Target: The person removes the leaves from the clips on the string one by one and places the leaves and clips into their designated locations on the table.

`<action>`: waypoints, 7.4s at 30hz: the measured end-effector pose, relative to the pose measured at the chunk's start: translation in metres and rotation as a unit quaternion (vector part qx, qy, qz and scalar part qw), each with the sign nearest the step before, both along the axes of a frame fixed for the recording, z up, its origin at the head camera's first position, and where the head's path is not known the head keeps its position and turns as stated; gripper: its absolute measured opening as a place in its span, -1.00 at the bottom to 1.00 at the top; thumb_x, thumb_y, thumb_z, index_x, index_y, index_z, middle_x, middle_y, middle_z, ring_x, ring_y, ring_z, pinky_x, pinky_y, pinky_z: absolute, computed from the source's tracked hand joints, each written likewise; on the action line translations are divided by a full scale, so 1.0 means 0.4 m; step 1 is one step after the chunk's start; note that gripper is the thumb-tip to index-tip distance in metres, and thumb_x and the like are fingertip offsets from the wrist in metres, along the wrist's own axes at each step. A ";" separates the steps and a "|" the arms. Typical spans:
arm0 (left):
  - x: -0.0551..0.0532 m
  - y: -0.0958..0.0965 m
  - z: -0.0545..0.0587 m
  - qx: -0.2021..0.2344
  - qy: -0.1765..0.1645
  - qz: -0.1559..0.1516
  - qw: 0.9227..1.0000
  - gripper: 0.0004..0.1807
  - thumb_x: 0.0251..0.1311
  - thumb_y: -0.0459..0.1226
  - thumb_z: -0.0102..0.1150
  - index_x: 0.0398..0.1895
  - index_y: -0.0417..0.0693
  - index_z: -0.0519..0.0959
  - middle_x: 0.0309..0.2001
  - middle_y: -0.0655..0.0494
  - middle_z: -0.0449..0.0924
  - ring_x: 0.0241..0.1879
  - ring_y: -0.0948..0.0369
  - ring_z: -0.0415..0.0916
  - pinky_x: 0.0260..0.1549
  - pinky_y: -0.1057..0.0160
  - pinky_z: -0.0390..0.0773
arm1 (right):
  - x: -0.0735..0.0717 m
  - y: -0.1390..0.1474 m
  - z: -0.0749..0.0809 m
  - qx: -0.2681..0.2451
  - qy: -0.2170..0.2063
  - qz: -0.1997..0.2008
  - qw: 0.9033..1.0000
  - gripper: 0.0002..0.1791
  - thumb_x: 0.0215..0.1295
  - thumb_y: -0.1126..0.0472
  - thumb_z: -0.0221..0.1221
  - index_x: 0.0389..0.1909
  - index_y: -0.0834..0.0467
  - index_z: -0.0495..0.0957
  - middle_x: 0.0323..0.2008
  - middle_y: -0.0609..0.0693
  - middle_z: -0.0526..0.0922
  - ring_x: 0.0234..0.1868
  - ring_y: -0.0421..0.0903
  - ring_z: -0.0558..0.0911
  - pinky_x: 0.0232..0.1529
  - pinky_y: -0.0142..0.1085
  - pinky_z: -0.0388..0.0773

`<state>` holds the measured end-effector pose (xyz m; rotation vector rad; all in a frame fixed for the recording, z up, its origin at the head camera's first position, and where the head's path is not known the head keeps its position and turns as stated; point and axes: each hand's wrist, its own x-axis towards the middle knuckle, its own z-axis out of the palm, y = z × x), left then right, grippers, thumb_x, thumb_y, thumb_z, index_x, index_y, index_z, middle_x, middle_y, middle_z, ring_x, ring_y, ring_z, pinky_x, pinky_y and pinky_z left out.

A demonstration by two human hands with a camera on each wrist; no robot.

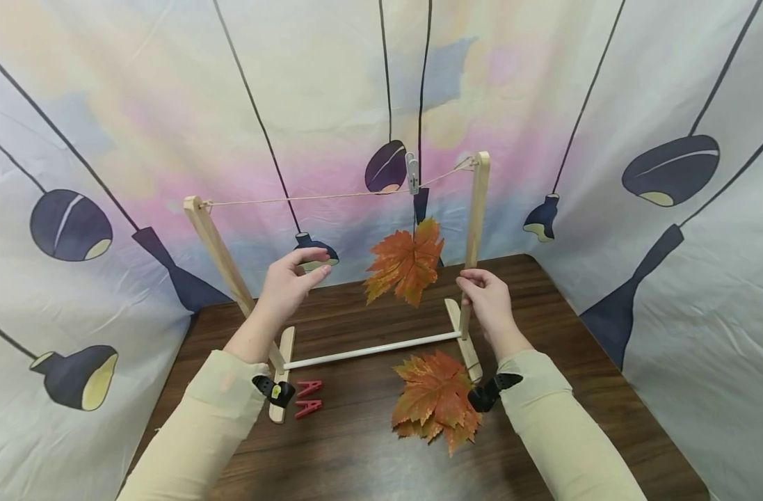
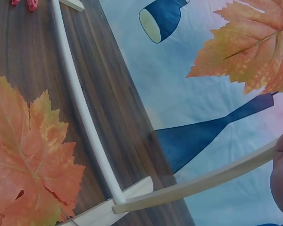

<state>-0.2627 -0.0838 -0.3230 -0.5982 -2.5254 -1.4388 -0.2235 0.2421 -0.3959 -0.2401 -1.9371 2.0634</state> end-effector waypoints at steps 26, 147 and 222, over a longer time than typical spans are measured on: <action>0.004 0.041 0.105 0.013 0.029 -0.010 0.999 -0.62 0.16 -0.07 0.25 0.04 0.11 0.58 -0.07 0.26 0.58 -0.58 0.13 0.28 -0.59 0.23 0.33 | 0.007 -0.030 0.095 0.053 0.021 0.015 0.998 -0.85 0.24 0.33 0.18 -0.18 0.26 0.51 -0.45 -0.18 0.54 -0.59 -0.29 0.43 -0.51 -0.46 0.47; -0.028 0.246 0.319 0.113 -0.096 -0.065 0.987 -0.53 0.17 -0.15 0.24 0.17 0.01 0.47 0.01 0.19 0.56 -0.71 0.18 0.29 -0.69 0.31 0.40 | -0.097 -0.128 0.255 0.088 0.089 0.050 0.991 -0.76 0.26 0.24 0.19 -0.11 0.27 0.53 -0.22 0.00 0.58 -0.62 -0.24 0.47 -0.61 -0.42 0.40; -0.043 0.363 0.343 0.038 -0.061 -0.057 0.996 -0.56 0.18 -0.12 0.23 0.13 0.00 0.50 -0.05 0.16 0.56 -0.42 0.16 0.50 -0.46 0.29 0.53 | -0.104 -0.118 0.262 0.099 0.098 0.083 0.987 -0.68 0.23 0.24 0.22 -0.08 0.36 0.53 -0.27 0.00 0.59 -0.62 -0.21 0.45 -0.52 -0.40 0.43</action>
